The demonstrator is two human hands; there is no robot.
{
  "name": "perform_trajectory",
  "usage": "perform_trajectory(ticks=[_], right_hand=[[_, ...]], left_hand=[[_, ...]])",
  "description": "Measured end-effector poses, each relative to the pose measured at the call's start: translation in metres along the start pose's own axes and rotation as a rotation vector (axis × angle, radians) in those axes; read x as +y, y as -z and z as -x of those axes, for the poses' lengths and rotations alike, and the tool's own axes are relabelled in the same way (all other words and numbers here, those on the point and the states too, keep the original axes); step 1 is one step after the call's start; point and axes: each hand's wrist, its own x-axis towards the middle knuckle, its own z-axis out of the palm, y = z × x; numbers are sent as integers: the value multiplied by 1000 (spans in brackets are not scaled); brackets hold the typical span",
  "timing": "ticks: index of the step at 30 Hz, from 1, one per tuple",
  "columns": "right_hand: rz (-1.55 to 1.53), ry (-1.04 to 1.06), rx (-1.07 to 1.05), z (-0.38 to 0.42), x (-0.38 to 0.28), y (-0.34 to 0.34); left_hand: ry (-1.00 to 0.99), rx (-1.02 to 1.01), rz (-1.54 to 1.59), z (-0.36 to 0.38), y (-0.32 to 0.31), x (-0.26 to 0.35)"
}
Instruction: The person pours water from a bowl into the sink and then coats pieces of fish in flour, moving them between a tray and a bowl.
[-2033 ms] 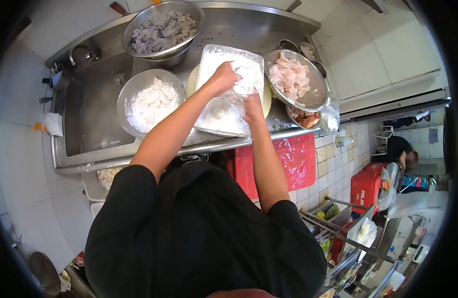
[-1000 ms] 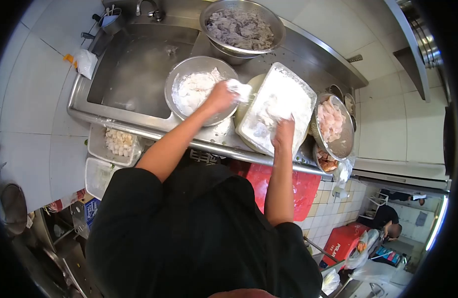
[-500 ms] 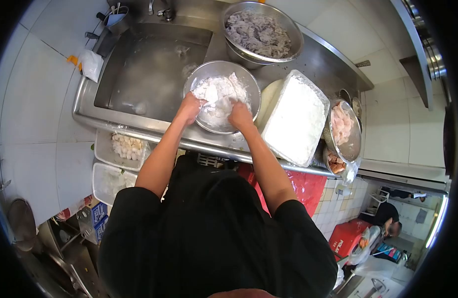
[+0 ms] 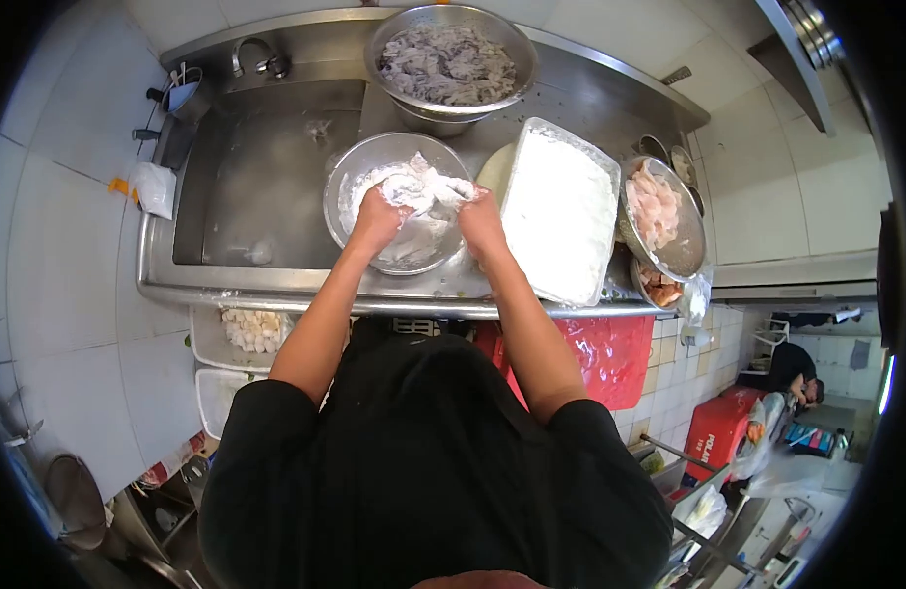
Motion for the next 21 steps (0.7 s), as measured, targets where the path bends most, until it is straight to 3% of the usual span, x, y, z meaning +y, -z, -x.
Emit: perform_trajectory(ticks=[2,6,9,12,13,15,16,18,21], right_hand=[[-205,-76,-7,3,-9,11],[-206,-61,16,18,-38,25],[-62,-41,-19,22,-36,38],[470,139,70,22,-34,57],[517,226,146,19,-30,70],[592,370,232,7,-18,106],[497,293,343,0,-7,124],[623,164,186,-4,-14,158],[1071,173,-14,-7,-15,158]], left_hand=[[2,-23,89,-4,-11,3],[-6,-33,144,-8,-36,10],[55,-58,21,-14,-46,2],[10,30,-70,-17,-48,-9],[-26,37,-24,-19,-43,-14],[-1,93,-253,-29,-23,-21],[10,130,-369,-35,-10,-26],[72,147,-560,-52,15,-49],[136,53,-954,-58,27,-68]])
